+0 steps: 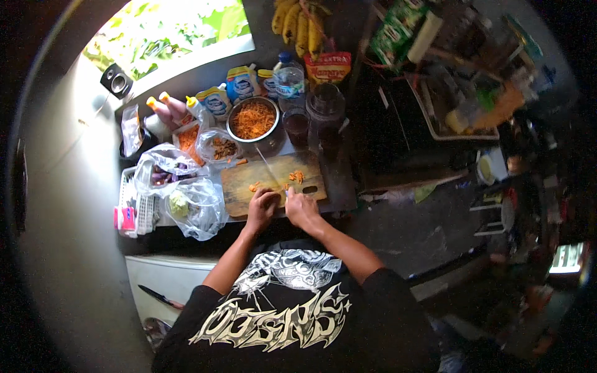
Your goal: The person slices a carrot on a wooden cutting board using a knife, then uses the blade to move the sliced pieces aside.
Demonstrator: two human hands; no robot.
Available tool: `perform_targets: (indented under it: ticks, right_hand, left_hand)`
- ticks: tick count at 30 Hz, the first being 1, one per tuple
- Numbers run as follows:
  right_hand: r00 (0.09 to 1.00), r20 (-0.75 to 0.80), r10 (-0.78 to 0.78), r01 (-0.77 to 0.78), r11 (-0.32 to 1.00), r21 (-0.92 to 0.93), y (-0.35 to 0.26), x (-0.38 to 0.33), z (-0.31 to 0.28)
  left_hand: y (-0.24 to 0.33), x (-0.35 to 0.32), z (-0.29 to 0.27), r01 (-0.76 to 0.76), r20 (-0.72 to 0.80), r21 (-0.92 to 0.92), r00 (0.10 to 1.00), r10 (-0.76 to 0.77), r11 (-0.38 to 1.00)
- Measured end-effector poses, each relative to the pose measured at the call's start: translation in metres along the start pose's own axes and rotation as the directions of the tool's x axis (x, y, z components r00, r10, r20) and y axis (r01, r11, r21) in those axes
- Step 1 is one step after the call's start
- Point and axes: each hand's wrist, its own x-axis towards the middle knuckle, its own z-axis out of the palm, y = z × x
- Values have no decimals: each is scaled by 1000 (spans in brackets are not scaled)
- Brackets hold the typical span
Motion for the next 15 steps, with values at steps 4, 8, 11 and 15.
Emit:
perform_targets:
  ticks: [4, 8, 11, 15]
  right_hand:
    - [995, 72, -74, 72, 997, 29, 12, -12, 0]
    - [991, 103, -87, 85, 996, 30, 20, -16, -4]
    - [998, 59, 2, -3, 1000, 10, 26, -12, -12]
    - [995, -24, 101, -100, 994, 43, 42, -6, -10]
  left_hand:
    - [5, -12, -9, 35, 38, -36, 999, -33, 999]
    - [8, -16, -14, 33, 39, -49, 999, -31, 998]
    - [13, -17, -18, 27, 39, -82, 999, -24, 996]
    - [10, -19, -20, 17, 23, -55, 1000, -15, 998]
